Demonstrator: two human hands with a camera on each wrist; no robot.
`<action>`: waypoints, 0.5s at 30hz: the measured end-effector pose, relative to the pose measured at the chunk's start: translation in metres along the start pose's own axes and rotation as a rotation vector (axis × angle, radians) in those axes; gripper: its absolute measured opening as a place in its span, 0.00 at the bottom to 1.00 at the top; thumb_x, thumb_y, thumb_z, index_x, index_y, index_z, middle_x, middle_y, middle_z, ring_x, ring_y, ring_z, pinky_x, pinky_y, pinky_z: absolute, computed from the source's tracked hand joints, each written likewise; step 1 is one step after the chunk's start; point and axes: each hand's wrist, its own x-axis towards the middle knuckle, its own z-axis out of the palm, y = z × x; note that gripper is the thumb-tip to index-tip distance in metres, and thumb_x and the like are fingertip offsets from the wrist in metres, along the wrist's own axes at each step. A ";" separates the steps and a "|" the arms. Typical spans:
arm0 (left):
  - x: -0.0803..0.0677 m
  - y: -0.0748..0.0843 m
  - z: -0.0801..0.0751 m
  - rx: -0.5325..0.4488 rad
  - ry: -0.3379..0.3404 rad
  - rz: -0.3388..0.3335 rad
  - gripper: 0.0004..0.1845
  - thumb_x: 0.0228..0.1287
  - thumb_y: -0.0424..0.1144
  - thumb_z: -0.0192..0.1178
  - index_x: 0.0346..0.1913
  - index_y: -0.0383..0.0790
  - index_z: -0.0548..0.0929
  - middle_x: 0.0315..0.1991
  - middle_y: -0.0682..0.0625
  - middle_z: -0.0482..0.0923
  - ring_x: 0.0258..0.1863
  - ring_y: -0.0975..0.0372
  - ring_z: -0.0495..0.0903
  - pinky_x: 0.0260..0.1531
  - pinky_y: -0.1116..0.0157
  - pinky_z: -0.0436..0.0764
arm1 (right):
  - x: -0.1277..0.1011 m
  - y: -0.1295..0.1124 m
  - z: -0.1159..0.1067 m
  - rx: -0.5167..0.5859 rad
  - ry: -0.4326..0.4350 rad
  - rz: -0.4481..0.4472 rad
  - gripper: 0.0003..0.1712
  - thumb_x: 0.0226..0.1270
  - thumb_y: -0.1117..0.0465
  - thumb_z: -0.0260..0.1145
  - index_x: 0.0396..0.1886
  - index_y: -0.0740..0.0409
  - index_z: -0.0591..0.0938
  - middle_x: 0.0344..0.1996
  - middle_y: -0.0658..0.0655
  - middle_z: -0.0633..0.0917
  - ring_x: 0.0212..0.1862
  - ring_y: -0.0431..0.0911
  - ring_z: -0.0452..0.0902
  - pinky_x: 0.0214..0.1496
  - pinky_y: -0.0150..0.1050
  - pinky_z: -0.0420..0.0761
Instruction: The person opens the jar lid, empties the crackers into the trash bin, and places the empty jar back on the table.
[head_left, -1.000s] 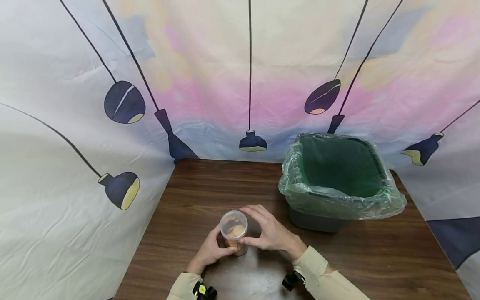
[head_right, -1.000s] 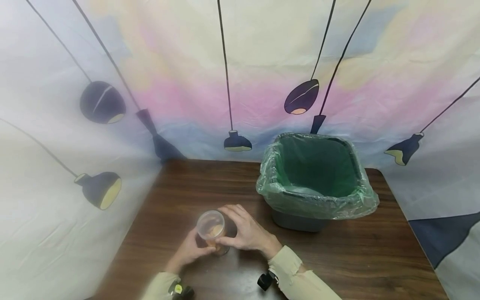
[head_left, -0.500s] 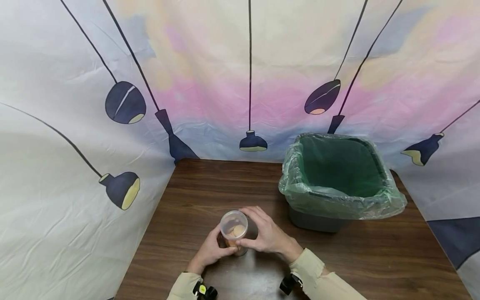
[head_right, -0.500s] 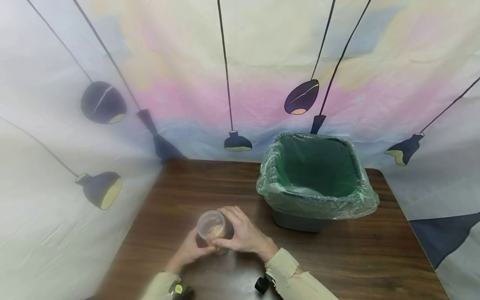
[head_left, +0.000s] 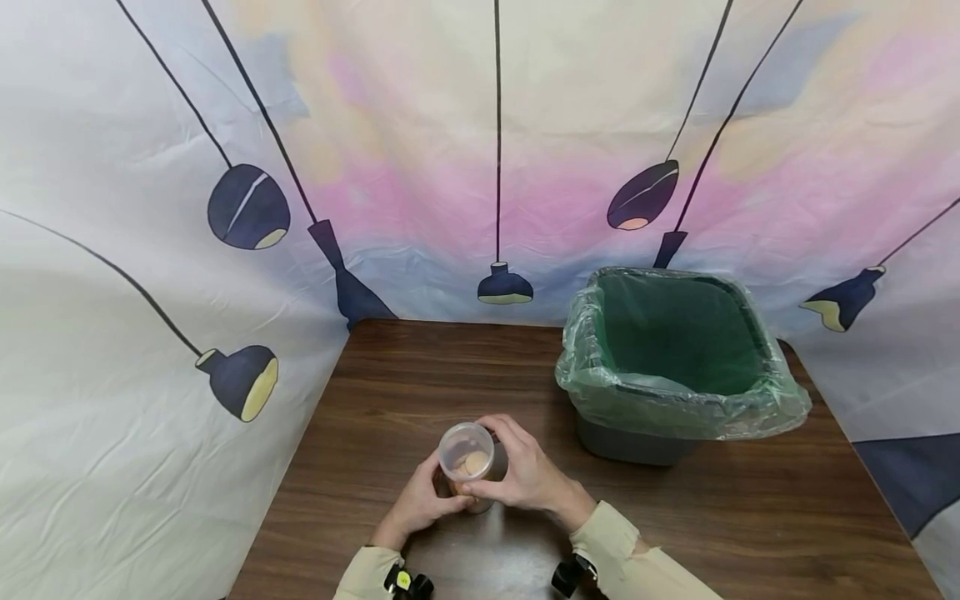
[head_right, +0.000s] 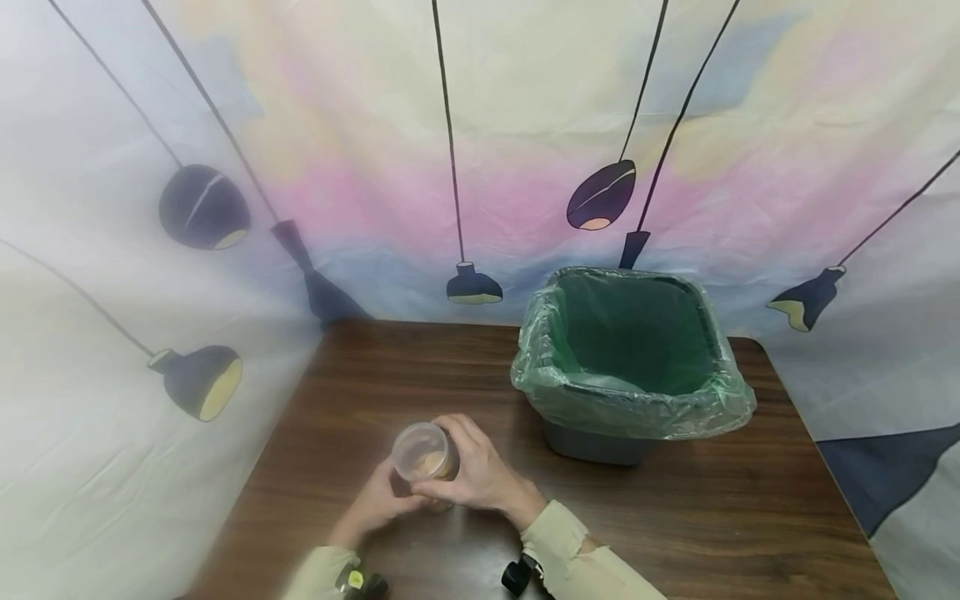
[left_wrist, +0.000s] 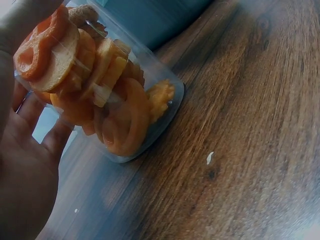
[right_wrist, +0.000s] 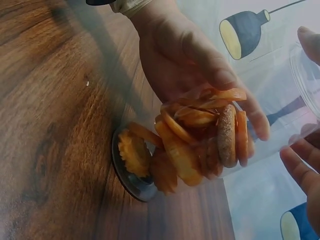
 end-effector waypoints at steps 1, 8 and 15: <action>0.000 -0.005 0.000 0.006 0.000 0.010 0.40 0.50 0.30 0.73 0.68 0.39 0.67 0.60 0.41 0.75 0.58 0.45 0.75 0.59 0.69 0.71 | 0.000 -0.001 0.000 0.005 0.003 0.008 0.43 0.48 0.44 0.78 0.61 0.55 0.72 0.52 0.53 0.78 0.51 0.45 0.77 0.50 0.43 0.81; 0.000 -0.015 -0.001 0.028 0.006 0.024 0.40 0.51 0.35 0.74 0.68 0.44 0.68 0.60 0.45 0.76 0.58 0.53 0.76 0.60 0.67 0.71 | -0.001 0.000 0.002 0.002 0.015 0.034 0.42 0.50 0.41 0.76 0.61 0.54 0.72 0.51 0.53 0.78 0.51 0.45 0.78 0.49 0.47 0.81; -0.001 -0.017 0.000 0.028 0.008 0.006 0.41 0.50 0.33 0.74 0.68 0.43 0.67 0.59 0.43 0.76 0.56 0.46 0.76 0.58 0.67 0.72 | 0.000 0.002 0.002 0.025 0.029 0.022 0.41 0.50 0.42 0.77 0.61 0.54 0.73 0.51 0.53 0.79 0.49 0.45 0.79 0.48 0.39 0.82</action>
